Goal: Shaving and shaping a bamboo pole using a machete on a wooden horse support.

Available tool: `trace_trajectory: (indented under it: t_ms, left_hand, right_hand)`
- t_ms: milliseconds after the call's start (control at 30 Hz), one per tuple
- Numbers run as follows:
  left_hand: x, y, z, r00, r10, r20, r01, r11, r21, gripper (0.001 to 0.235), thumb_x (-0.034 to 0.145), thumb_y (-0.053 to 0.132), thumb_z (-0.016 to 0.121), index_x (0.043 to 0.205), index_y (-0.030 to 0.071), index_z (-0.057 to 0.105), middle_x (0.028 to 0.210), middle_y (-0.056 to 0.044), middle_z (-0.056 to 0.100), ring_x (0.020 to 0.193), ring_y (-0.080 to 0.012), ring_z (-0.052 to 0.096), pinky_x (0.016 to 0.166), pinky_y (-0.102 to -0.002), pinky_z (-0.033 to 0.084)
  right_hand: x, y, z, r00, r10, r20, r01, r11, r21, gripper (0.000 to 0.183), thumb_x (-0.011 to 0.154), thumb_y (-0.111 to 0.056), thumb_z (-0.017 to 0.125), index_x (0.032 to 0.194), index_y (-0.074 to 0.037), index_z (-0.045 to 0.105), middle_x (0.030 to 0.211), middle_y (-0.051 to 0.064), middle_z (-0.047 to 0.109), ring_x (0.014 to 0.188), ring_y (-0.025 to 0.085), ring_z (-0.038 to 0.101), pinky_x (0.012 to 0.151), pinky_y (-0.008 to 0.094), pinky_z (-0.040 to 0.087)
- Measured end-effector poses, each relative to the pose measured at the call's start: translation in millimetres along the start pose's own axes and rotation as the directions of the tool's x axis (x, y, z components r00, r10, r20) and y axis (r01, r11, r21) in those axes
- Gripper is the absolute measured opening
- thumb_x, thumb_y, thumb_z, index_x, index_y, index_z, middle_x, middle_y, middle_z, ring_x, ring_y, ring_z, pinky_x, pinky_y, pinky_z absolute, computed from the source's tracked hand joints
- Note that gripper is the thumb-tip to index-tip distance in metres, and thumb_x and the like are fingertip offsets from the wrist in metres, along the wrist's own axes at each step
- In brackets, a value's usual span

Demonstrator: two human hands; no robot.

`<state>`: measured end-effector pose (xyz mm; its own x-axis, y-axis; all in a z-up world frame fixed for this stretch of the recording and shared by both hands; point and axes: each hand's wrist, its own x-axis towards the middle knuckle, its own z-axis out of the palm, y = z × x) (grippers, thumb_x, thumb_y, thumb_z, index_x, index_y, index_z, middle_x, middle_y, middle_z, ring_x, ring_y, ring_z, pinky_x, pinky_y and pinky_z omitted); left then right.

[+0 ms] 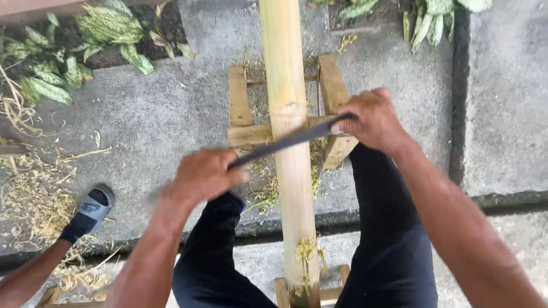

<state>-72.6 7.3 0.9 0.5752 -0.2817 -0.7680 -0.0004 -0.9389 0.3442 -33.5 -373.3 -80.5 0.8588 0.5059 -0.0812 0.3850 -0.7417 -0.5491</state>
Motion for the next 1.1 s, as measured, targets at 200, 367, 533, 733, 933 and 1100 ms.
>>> trace_trajectory:
  t_ms: [200, 367, 533, 733, 933, 1100]
  left_hand:
    - [-31, -12, 62, 0.987, -0.073, -0.145, 0.081, 0.996, 0.049, 0.047, 0.064, 0.050, 0.089, 0.094, 0.017, 0.073, 0.074, -0.008, 0.072, 0.079, -0.0267, 0.069, 0.080, -0.047, 0.050]
    - [-28, -25, 105, 0.857, -0.016, -0.515, 0.061, 0.996, 0.070, 0.027, 0.081, 0.034, 0.080, 0.078, 0.010, 0.068, 0.069, -0.008, 0.069, 0.062, -0.0260, 0.068, 0.062, -0.043, 0.053]
    - [34, -44, 44, 0.784, 0.043, -0.619, 0.060, 0.988, 0.144, 0.010, 0.083, 0.021, 0.071, 0.083, 0.011, 0.071, 0.076, -0.015, 0.073, 0.065, -0.0316, 0.071, 0.069, -0.047, 0.056]
    - [60, -38, -5, 0.726, -0.136, -0.674, 0.162, 0.986, -0.024, 0.016, 0.084, 0.024, 0.072, 0.090, 0.010, 0.071, 0.083, -0.017, 0.075, 0.079, -0.0356, 0.074, 0.077, -0.050, 0.056]
    - [0, -32, 53, 0.734, -0.477, -0.484, 0.155, 0.811, -0.565, 0.039, 0.085, 0.045, 0.079, 0.091, 0.007, 0.071, 0.070, -0.013, 0.073, 0.069, -0.0295, 0.071, 0.073, -0.044, 0.054]
    - [-72, -16, 154, 0.774, -0.582, -0.248, -0.042, 0.344, -0.938, 0.026, 0.084, 0.026, 0.080, 0.084, 0.002, 0.071, 0.063, -0.003, 0.061, 0.056, -0.0099, 0.051, 0.051, -0.031, 0.041]
  right_hand:
    - [-82, -61, 11, 0.946, -0.219, -0.241, 0.165, 0.960, -0.225, 0.024, 0.098, -0.032, 0.076, 0.098, -0.009, 0.069, 0.105, 0.004, 0.071, 0.115, 0.025, 0.069, 0.112, 0.048, 0.044]
    - [-96, -80, 12, 0.980, -0.047, -0.193, 0.011, 0.983, -0.183, 0.033, 0.094, -0.039, 0.071, 0.110, -0.009, 0.071, 0.127, 0.008, 0.071, 0.124, 0.028, 0.064, 0.112, 0.046, 0.043]
    - [-21, -19, 14, 0.973, -0.113, -0.201, 0.060, 0.966, -0.252, 0.030, 0.100, -0.037, 0.072, 0.121, -0.015, 0.075, 0.131, 0.004, 0.071, 0.124, 0.026, 0.064, 0.108, 0.047, 0.041]
    - [47, -16, 5, 0.963, -0.098, -0.252, 0.003, 0.936, -0.351, 0.067, 0.108, -0.053, 0.060, 0.158, -0.009, 0.053, 0.163, 0.016, 0.047, 0.152, 0.037, 0.039, 0.125, 0.058, 0.024]
    - [-25, -130, 77, 0.996, 0.011, -0.088, -0.012, 1.000, -0.010, 0.089, 0.101, -0.035, 0.060, 0.155, 0.016, 0.011, 0.161, 0.042, 0.012, 0.153, 0.055, 0.013, 0.127, 0.059, 0.018]
    - [33, -118, 103, 0.942, 0.259, -0.212, -0.267, 0.964, -0.008, 0.084, 0.103, -0.019, 0.062, 0.157, 0.018, 0.009, 0.161, 0.044, 0.014, 0.154, 0.057, 0.017, 0.130, 0.054, 0.022]
